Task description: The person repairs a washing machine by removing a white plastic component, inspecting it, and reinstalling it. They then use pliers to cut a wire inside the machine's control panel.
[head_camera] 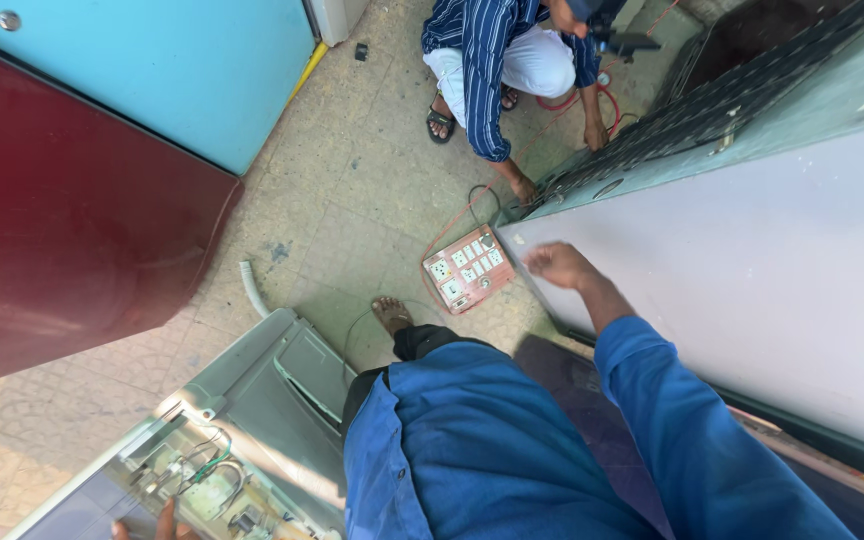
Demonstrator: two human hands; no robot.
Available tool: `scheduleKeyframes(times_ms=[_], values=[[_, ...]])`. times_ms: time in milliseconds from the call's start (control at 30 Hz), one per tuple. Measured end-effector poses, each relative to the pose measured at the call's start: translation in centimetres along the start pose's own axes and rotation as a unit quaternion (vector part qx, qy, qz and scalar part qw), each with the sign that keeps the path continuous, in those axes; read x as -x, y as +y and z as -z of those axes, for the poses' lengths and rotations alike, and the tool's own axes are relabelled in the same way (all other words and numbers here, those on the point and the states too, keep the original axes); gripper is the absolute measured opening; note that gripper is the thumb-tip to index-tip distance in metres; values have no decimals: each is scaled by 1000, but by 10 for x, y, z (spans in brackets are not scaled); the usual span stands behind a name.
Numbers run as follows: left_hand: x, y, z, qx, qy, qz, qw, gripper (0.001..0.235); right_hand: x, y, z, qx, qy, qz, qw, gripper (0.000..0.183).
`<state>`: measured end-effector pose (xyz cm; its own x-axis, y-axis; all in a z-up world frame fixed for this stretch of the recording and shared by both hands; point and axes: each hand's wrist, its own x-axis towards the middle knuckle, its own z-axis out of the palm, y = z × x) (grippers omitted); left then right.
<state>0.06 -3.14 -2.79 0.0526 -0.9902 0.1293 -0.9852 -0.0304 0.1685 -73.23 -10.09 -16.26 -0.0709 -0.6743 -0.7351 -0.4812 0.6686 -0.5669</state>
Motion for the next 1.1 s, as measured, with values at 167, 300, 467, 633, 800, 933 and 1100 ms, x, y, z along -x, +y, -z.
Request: scheduleKeyframes(times_ms=[167, 300, 467, 633, 800, 933, 1100], values=[[8, -3, 9, -10, -11, 16, 1000, 40, -45, -17, 46, -373, 239, 160, 882, 25], [16, -2, 11, -7, -21, 20, 1000, 40, -53, -26, 63, 48, 503, 73, 860, 79], [19, -3, 9, -7, -18, 33, 999, 41, -57, -35, 52, -238, 157, -16, 958, 86], [16, 4, -5, 2, -10, 34, 999, 41, -56, -38, 35, -73, 108, -166, 978, 111], [21, 3, 7, 0, -11, 32, 999, 42, -31, -13, -26, 365, -26, -147, 919, 108], [20, -1, 8, -8, -13, 30, 999, 42, -12, 4, -77, 200, -9, -66, 978, 96], [21, -7, 12, -13, -15, 27, 999, 43, 12, 5, -111, 265, -115, -78, 954, 85]])
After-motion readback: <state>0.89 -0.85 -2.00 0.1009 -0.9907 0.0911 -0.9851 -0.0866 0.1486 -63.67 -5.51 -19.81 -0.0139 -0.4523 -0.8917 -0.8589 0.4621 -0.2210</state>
